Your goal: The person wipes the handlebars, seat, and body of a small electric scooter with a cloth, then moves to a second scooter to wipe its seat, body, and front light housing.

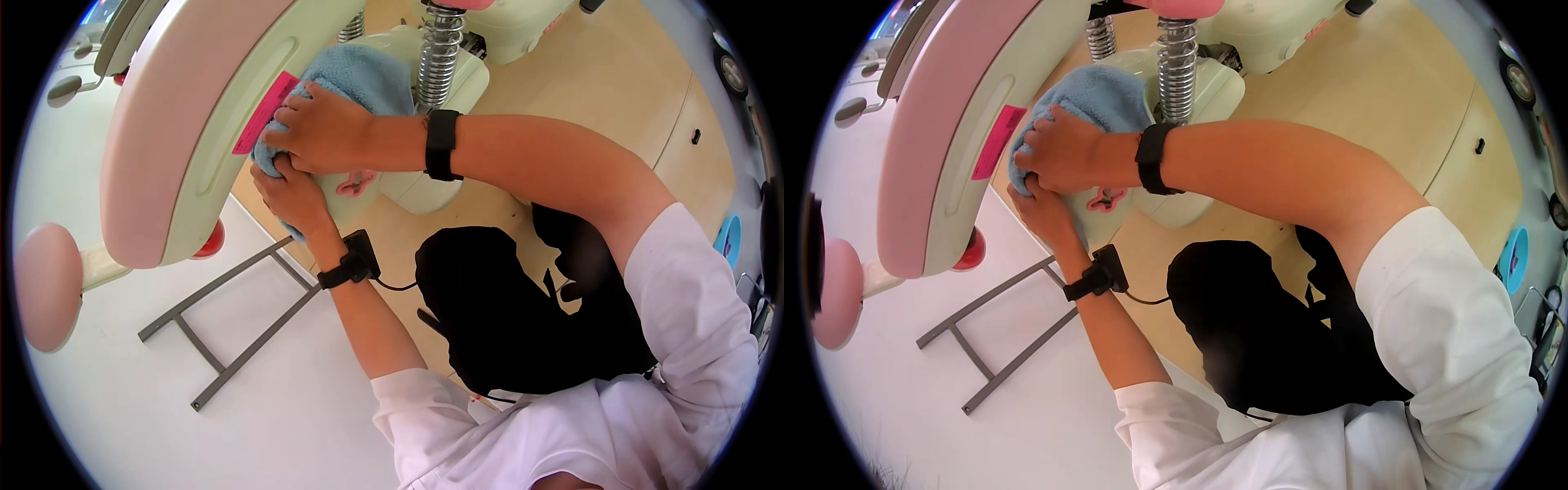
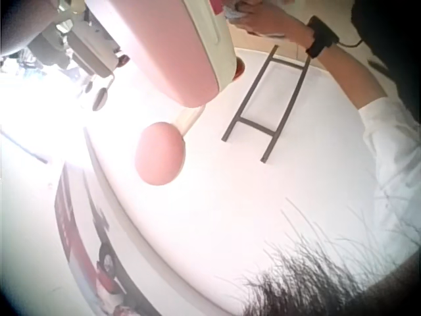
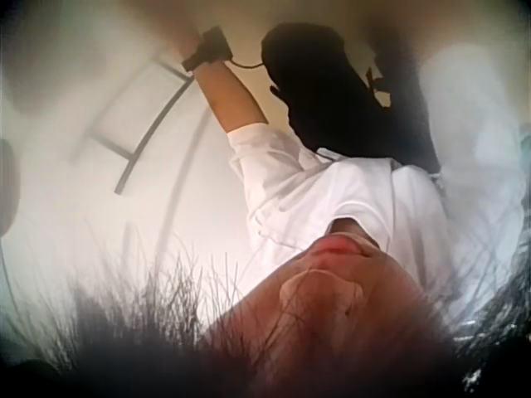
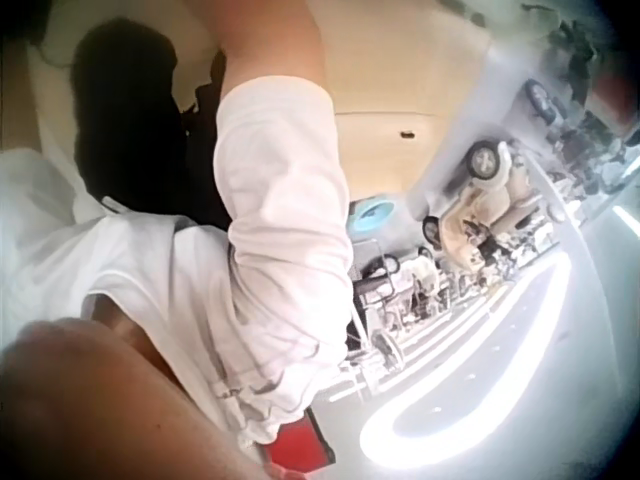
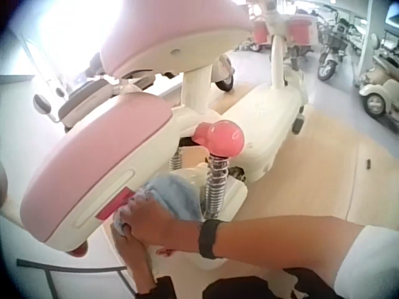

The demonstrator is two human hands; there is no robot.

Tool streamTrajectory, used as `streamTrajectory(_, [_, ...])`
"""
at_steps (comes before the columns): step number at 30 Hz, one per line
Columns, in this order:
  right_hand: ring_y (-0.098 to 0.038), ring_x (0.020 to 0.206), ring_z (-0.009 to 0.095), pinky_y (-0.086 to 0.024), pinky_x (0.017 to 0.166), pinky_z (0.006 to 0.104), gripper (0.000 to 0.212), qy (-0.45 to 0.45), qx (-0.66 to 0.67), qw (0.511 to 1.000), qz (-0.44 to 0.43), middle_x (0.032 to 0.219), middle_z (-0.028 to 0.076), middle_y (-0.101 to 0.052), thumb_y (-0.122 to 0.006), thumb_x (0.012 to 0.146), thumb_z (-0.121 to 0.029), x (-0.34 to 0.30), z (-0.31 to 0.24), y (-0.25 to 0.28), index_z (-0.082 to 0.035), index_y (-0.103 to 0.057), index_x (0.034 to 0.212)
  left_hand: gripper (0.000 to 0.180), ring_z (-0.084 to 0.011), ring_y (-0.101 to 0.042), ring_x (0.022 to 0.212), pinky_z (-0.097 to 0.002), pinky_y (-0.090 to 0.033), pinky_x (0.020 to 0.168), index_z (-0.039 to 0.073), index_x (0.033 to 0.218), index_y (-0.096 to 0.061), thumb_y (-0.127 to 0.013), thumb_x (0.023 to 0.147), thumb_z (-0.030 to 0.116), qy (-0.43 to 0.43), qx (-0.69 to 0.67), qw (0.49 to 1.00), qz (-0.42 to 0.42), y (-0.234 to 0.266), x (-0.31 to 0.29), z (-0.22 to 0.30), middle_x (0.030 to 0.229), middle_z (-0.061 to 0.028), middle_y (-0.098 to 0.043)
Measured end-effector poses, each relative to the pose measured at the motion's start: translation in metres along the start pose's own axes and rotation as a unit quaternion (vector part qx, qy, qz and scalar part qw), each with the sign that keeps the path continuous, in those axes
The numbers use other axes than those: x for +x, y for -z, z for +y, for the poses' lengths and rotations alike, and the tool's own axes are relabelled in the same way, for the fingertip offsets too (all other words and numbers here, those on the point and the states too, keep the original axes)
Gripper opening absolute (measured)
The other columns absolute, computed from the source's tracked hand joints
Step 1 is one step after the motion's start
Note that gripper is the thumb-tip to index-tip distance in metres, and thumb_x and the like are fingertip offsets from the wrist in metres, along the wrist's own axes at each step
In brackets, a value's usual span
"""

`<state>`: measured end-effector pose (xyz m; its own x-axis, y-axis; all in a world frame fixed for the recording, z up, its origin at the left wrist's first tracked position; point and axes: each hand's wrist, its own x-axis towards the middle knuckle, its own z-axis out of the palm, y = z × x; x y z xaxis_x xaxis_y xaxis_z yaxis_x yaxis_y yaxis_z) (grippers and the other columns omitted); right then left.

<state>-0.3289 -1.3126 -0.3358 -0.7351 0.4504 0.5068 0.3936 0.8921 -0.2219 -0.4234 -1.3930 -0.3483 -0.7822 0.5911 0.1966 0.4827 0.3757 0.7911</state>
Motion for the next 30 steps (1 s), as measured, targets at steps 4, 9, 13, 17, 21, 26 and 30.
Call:
streamTrajectory(4, [-0.064, 0.097, 0.033, -0.052, 0.079, 0.0480, 0.039, -0.084, 0.025, 0.995, -0.054, 0.102, 0.015, -0.065, -0.054, 0.086, -0.030, -0.004, 0.038, 0.033, -0.006, -0.056, 0.117, 0.052, -0.0393, -0.058, 0.108, -0.0492, -0.046, 0.088, 0.007, 0.120, -0.056, -0.047, 0.088, 0.047, -0.093, 0.161, 0.982, -0.036, -0.020, 0.016, 0.044, 0.119, -0.0174, -0.061])
streamTrajectory(9, [-0.065, 0.089, 0.033, -0.054, 0.069, 0.0460, 0.042, -0.154, 0.000, 0.988, -0.008, 0.096, 0.016, -0.064, -0.055, 0.085, -0.027, -0.030, 0.075, 0.036, -0.003, -0.050, 0.119, 0.051, -0.0363, -0.059, 0.108, -0.0487, -0.047, 0.087, 0.009, 0.119, -0.058, -0.049, 0.087, 0.047, -0.184, 0.295, 0.932, -0.107, -0.055, 0.021, 0.080, 0.116, -0.0143, -0.062])
streamTrajectory(13, [-0.064, 0.090, 0.034, -0.055, 0.070, 0.0452, 0.042, -0.169, -0.056, 0.984, 0.025, 0.095, 0.016, -0.063, -0.055, 0.086, -0.027, -0.030, 0.065, 0.025, -0.002, -0.050, 0.120, 0.044, -0.0340, -0.060, 0.105, -0.0485, -0.048, 0.083, 0.008, 0.115, -0.060, -0.055, 0.087, 0.042, -0.246, 0.250, 0.936, -0.043, -0.057, 0.014, 0.064, 0.111, -0.0134, -0.064])
streamTrajectory(17, [-0.063, 0.095, 0.033, -0.054, 0.070, 0.0448, 0.042, -0.124, -0.084, 0.988, 0.045, 0.097, 0.014, -0.063, -0.057, 0.085, -0.030, -0.022, 0.043, 0.016, -0.004, -0.053, 0.118, 0.045, -0.0369, -0.057, 0.109, -0.0487, -0.047, 0.087, 0.007, 0.120, -0.056, -0.054, 0.089, 0.040, -0.238, 0.186, 0.953, -0.001, -0.038, 0.011, 0.040, 0.115, -0.0153, -0.060])
streamTrajectory(21, [-0.061, 0.102, 0.032, -0.049, 0.083, 0.0500, 0.042, -0.050, -0.109, 0.990, 0.080, 0.100, 0.013, -0.064, -0.060, 0.083, -0.034, -0.007, 0.010, 0.000, -0.007, -0.057, 0.115, 0.042, -0.0370, -0.056, 0.107, -0.0472, -0.046, 0.087, 0.005, 0.118, -0.054, -0.057, 0.089, 0.035, -0.165, 0.170, 0.972, 0.009, -0.007, 0.001, 0.016, 0.118, -0.0177, -0.059])
streamTrajectory(26, [-0.059, 0.106, 0.032, -0.041, 0.096, 0.0534, 0.040, 0.026, -0.083, 0.996, 0.009, 0.102, 0.011, -0.065, -0.059, 0.084, -0.034, 0.002, -0.040, -0.022, -0.009, -0.060, 0.115, 0.042, -0.0402, -0.055, 0.108, -0.0475, -0.044, 0.089, -0.003, 0.118, -0.052, -0.051, 0.095, 0.033, -0.068, -0.004, 0.998, 0.018, 0.017, -0.017, -0.036, 0.116, -0.0227, -0.057])
streamTrajectory(30, [-0.058, 0.107, 0.029, -0.041, 0.098, 0.0493, 0.038, 0.041, -0.043, 0.998, -0.006, 0.102, 0.010, -0.065, -0.058, 0.085, -0.033, 0.002, -0.034, -0.028, -0.009, -0.061, 0.114, 0.048, -0.0392, -0.056, 0.115, -0.0440, -0.045, 0.092, 0.001, 0.127, -0.049, -0.050, 0.095, 0.037, -0.013, -0.012, 1.000, -0.021, 0.018, -0.012, -0.031, 0.125, -0.0234, -0.058])
